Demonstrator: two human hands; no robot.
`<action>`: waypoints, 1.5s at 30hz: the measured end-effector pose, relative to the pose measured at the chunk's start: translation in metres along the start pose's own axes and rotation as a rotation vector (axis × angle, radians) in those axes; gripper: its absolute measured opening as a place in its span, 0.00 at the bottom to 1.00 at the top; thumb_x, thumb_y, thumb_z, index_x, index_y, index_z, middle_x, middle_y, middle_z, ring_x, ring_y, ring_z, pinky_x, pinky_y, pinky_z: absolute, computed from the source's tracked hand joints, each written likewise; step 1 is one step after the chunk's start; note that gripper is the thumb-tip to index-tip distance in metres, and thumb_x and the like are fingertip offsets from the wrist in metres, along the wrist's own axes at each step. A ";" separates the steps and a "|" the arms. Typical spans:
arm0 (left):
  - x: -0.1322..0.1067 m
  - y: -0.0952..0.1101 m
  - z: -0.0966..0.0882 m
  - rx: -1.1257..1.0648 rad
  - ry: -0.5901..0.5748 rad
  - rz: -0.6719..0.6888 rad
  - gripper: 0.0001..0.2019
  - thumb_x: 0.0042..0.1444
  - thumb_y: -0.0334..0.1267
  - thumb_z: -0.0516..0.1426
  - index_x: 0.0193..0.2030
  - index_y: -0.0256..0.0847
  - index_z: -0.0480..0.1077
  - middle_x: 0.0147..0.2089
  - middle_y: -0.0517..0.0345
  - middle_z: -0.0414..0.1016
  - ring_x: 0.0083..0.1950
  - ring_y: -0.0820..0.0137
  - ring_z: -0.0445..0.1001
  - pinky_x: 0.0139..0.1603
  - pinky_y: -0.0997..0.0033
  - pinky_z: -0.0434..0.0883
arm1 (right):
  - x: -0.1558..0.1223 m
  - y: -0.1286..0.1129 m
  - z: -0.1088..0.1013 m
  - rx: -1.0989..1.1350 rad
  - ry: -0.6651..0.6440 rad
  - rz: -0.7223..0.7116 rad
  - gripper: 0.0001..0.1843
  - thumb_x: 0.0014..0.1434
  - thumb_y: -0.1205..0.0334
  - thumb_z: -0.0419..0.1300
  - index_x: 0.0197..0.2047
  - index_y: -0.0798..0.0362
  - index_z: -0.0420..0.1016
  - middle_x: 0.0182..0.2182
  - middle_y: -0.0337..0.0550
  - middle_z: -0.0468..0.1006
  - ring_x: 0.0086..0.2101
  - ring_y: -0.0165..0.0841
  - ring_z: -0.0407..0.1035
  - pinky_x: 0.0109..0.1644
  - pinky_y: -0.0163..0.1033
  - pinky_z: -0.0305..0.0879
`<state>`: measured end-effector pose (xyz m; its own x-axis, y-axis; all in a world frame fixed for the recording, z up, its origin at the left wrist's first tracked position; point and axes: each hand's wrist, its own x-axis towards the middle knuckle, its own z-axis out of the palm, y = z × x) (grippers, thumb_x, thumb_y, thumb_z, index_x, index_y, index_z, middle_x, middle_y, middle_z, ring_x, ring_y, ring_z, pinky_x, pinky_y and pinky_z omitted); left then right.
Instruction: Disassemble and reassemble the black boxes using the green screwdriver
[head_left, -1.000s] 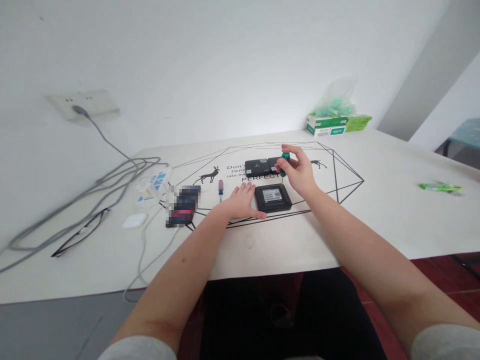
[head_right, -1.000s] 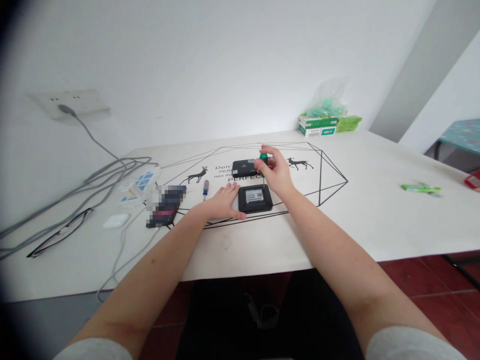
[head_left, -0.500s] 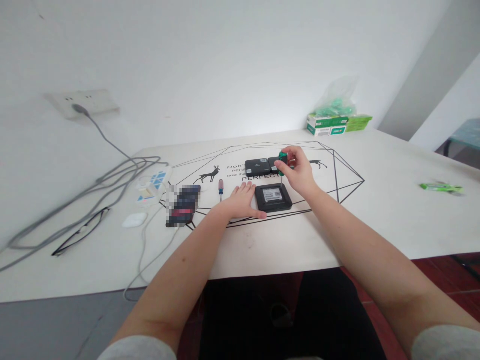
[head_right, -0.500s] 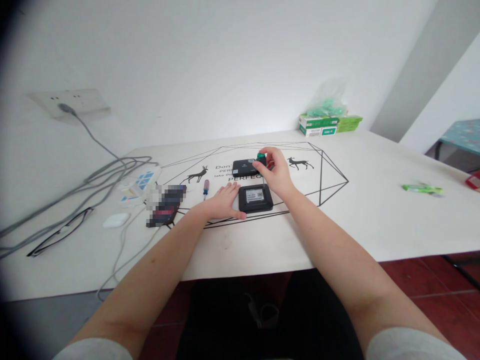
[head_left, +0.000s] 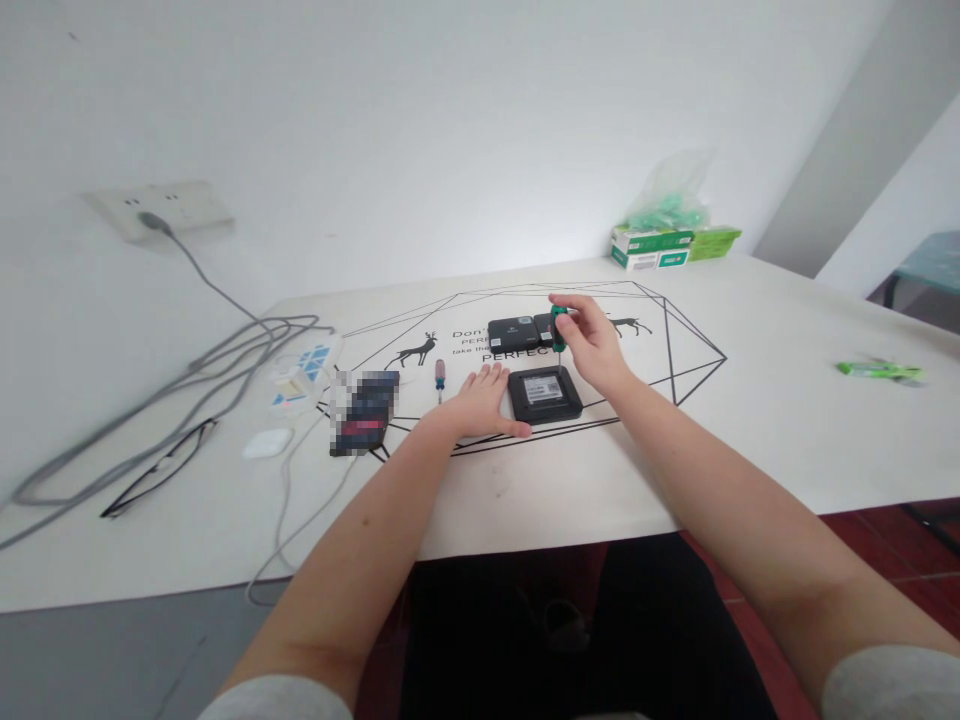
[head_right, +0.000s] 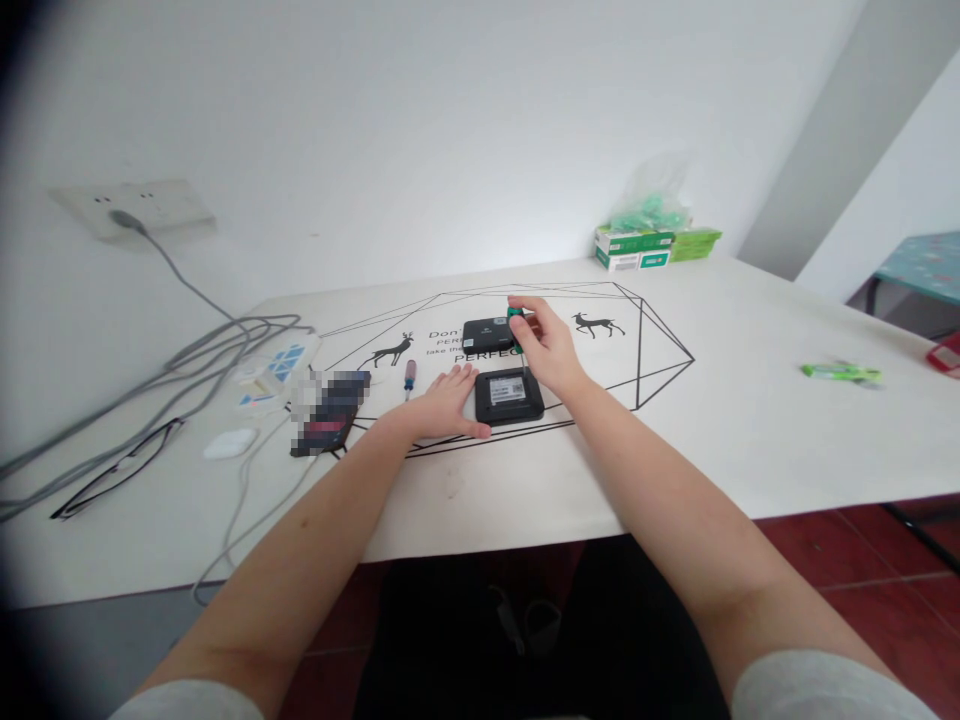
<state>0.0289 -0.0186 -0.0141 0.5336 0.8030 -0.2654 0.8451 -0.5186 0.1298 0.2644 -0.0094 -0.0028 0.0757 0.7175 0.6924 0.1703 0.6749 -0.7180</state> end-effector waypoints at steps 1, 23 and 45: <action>0.000 0.000 0.000 0.000 -0.001 0.001 0.70 0.50 0.83 0.49 0.83 0.29 0.32 0.84 0.33 0.25 0.85 0.43 0.28 0.82 0.45 0.38 | 0.000 0.000 0.000 0.003 -0.007 -0.016 0.20 0.69 0.39 0.59 0.54 0.42 0.76 0.55 0.45 0.82 0.43 0.39 0.76 0.50 0.52 0.79; 0.001 -0.002 0.001 0.007 0.002 0.001 0.71 0.49 0.82 0.52 0.83 0.26 0.33 0.84 0.31 0.25 0.85 0.44 0.27 0.82 0.46 0.38 | 0.004 0.009 0.002 0.056 0.111 0.049 0.27 0.52 0.49 0.76 0.49 0.43 0.70 0.64 0.46 0.68 0.40 0.33 0.75 0.43 0.46 0.80; 0.000 0.000 -0.001 -0.002 0.000 0.007 0.71 0.49 0.82 0.51 0.83 0.25 0.34 0.84 0.31 0.26 0.85 0.44 0.29 0.82 0.45 0.39 | 0.008 0.016 -0.008 -0.182 0.063 -0.188 0.18 0.73 0.43 0.53 0.54 0.41 0.78 0.54 0.49 0.74 0.60 0.45 0.69 0.62 0.57 0.73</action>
<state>0.0285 -0.0183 -0.0134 0.5397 0.7992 -0.2646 0.8413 -0.5239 0.1336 0.2752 0.0056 -0.0077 0.0863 0.5660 0.8199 0.3611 0.7492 -0.5553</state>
